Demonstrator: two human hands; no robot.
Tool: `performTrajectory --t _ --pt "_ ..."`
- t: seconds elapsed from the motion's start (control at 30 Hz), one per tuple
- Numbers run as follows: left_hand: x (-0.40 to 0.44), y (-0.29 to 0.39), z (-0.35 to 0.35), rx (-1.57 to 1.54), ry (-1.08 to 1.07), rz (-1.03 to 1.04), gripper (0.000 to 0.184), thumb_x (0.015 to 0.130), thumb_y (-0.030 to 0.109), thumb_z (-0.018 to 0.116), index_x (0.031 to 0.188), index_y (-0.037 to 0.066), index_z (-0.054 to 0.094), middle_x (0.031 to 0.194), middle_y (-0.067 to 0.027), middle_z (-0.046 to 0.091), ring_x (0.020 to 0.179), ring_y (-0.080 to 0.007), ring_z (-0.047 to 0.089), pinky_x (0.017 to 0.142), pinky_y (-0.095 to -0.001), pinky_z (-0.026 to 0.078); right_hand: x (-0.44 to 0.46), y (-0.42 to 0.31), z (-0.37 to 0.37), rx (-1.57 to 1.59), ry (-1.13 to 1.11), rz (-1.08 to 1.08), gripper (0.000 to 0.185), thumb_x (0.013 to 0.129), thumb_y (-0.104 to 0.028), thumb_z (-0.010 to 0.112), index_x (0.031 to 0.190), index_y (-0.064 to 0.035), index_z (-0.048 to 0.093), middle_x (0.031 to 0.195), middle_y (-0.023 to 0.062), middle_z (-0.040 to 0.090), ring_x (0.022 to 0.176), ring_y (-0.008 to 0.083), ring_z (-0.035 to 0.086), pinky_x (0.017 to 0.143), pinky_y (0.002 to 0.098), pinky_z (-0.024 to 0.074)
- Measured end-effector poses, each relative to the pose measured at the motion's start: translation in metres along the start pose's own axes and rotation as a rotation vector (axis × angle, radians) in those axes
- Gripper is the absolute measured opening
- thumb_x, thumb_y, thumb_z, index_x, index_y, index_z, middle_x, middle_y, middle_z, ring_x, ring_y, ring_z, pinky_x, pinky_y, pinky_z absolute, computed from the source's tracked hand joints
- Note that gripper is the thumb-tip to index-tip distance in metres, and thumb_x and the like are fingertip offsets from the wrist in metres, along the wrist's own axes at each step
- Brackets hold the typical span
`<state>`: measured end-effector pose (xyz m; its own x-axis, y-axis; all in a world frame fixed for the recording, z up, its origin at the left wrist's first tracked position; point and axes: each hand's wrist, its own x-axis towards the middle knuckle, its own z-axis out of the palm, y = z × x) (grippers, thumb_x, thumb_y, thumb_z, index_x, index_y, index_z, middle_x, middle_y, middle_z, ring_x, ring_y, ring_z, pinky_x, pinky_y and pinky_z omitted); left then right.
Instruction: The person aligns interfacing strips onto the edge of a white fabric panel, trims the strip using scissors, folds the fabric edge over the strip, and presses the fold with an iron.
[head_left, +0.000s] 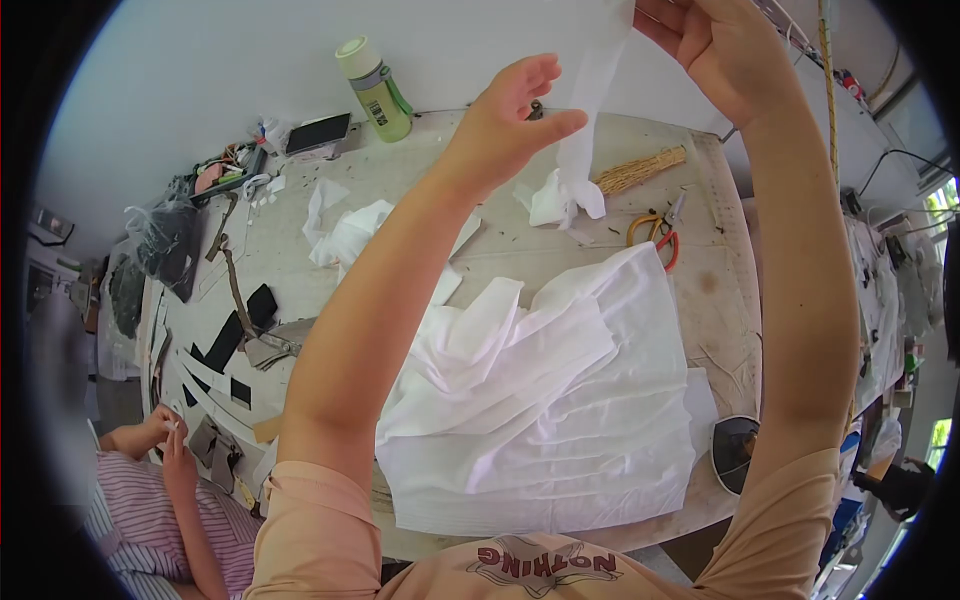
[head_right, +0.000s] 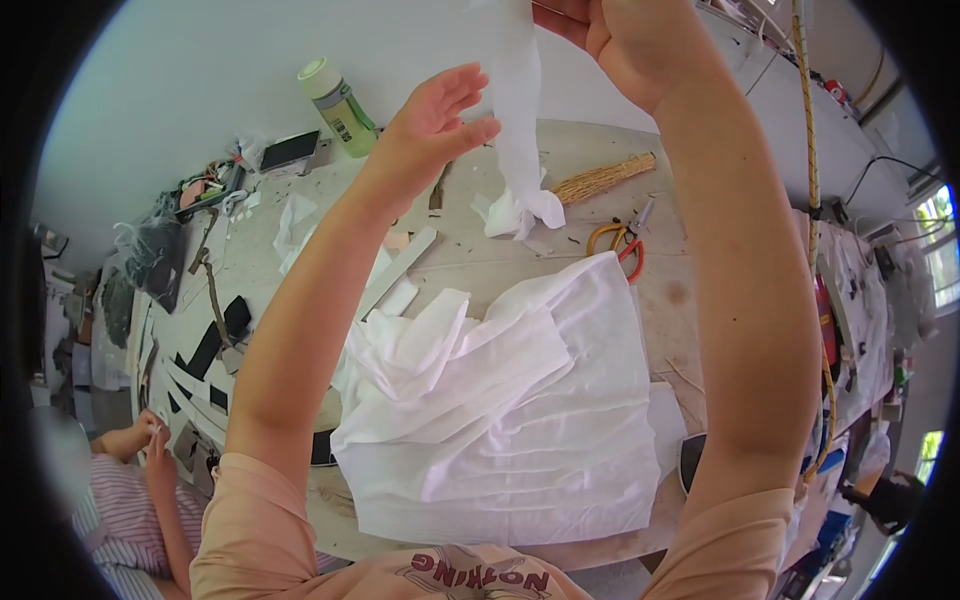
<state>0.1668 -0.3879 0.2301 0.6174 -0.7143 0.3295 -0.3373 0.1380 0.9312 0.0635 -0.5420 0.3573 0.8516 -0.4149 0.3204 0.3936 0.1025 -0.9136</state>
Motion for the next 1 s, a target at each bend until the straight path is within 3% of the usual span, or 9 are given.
performTrajectory --t 0.1,0.2,0.27,0.3,0.4,0.5,0.63,0.77,1.0 --pt "0.015 0.010 0.005 -0.073 -0.053 0.096 0.042 0.090 0.023 0.067 0.124 -0.001 0.059 0.125 -0.0128 0.062 0.117 -0.0200 0.058 0.100 -0.0347 0.044 0.005 -0.022 0.017 0.041 0.050 -0.046 0.017 0.100 -0.016 0.049 0.112 -0.0062 0.057 0.112 0.0106 0.067 0.105 0.0228 0.065 0.092 0.0375 0.0525" --pt "0.017 0.016 -0.006 -0.066 -0.362 -0.201 0.036 0.091 0.021 0.067 0.119 -0.001 0.062 0.108 -0.0106 0.068 0.102 -0.0179 0.064 0.094 -0.0318 0.047 0.014 -0.038 0.017 0.101 0.126 -0.105 0.017 0.098 -0.015 0.050 0.110 -0.0050 0.057 0.112 0.0106 0.067 0.104 0.0228 0.065 0.092 0.0374 0.0525" --pt "0.012 0.006 -0.023 -0.090 -0.326 -0.245 0.032 0.092 0.020 0.066 0.115 -0.001 0.063 0.101 -0.0088 0.069 0.095 -0.0168 0.065 0.090 -0.0305 0.048 0.023 -0.046 -0.003 0.221 0.399 -0.211 0.021 0.099 -0.018 0.051 0.112 -0.0030 0.057 0.116 0.0106 0.066 0.107 0.0228 0.064 0.094 0.0374 0.0515" --pt "0.008 0.000 -0.034 -0.115 -0.285 -0.280 0.027 0.093 0.018 0.064 0.112 -0.001 0.064 0.094 -0.0070 0.069 0.088 -0.0157 0.066 0.087 -0.0292 0.049 0.025 -0.044 -0.017 0.222 0.409 -0.208 0.021 0.099 -0.018 0.051 0.112 -0.0030 0.057 0.116 0.0106 0.066 0.107 0.0228 0.064 0.094 0.0374 0.0515" --pt "-0.007 -0.015 -0.072 -0.195 -0.251 -0.356 0.027 0.093 0.018 0.066 0.112 0.000 0.063 0.098 -0.0072 0.068 0.088 -0.0154 0.066 0.082 -0.0299 0.051 0.018 -0.025 -0.056 0.099 0.553 -0.228 0.027 0.099 -0.023 0.051 0.116 -0.0026 0.057 0.124 0.0106 0.062 0.115 0.0217 0.060 0.095 0.0368 0.0508" --pt "-0.022 -0.033 -0.110 -0.407 -0.229 -0.517 0.025 0.094 0.021 0.066 0.112 0.003 0.062 0.099 -0.0011 0.063 0.093 -0.0118 0.061 0.089 -0.0313 0.052 0.003 0.018 -0.073 -0.018 0.654 0.068 0.022 0.096 -0.009 0.057 0.114 0.0016 0.054 0.105 0.0127 0.061 0.099 0.0245 0.062 0.094 0.0383 0.0536" --pt "-0.029 -0.043 -0.138 -0.363 -0.237 -0.536 0.029 0.091 0.018 0.070 0.113 0.000 0.061 0.102 -0.0069 0.065 0.089 -0.0175 0.066 0.079 -0.0304 0.054 0.014 0.052 -0.109 0.115 0.725 0.111 0.023 0.093 -0.007 0.061 0.112 0.0039 0.055 0.101 0.0134 0.060 0.096 0.0251 0.061 0.091 0.0390 0.0545" --pt "-0.036 -0.031 -0.139 -0.242 -0.192 -0.568 0.023 0.091 0.015 0.070 0.107 0.002 0.061 0.098 -0.0052 0.064 0.088 -0.0170 0.065 0.082 -0.0288 0.054 0.020 0.061 -0.118 0.145 0.792 0.091 0.021 0.093 -0.010 0.061 0.109 0.0032 0.056 0.102 0.0135 0.060 0.097 0.0241 0.061 0.090 0.0380 0.0542" --pt "-0.046 -0.060 -0.154 -0.338 -0.177 -0.524 0.020 0.087 0.013 0.075 0.098 0.005 0.060 0.092 -0.0015 0.063 0.086 -0.0136 0.065 0.086 -0.0271 0.054 0.014 0.075 -0.143 0.153 1.014 0.102 0.021 0.094 -0.012 0.061 0.109 0.0012 0.057 0.101 0.0111 0.059 0.096 0.0223 0.060 0.090 0.0385 0.0529"
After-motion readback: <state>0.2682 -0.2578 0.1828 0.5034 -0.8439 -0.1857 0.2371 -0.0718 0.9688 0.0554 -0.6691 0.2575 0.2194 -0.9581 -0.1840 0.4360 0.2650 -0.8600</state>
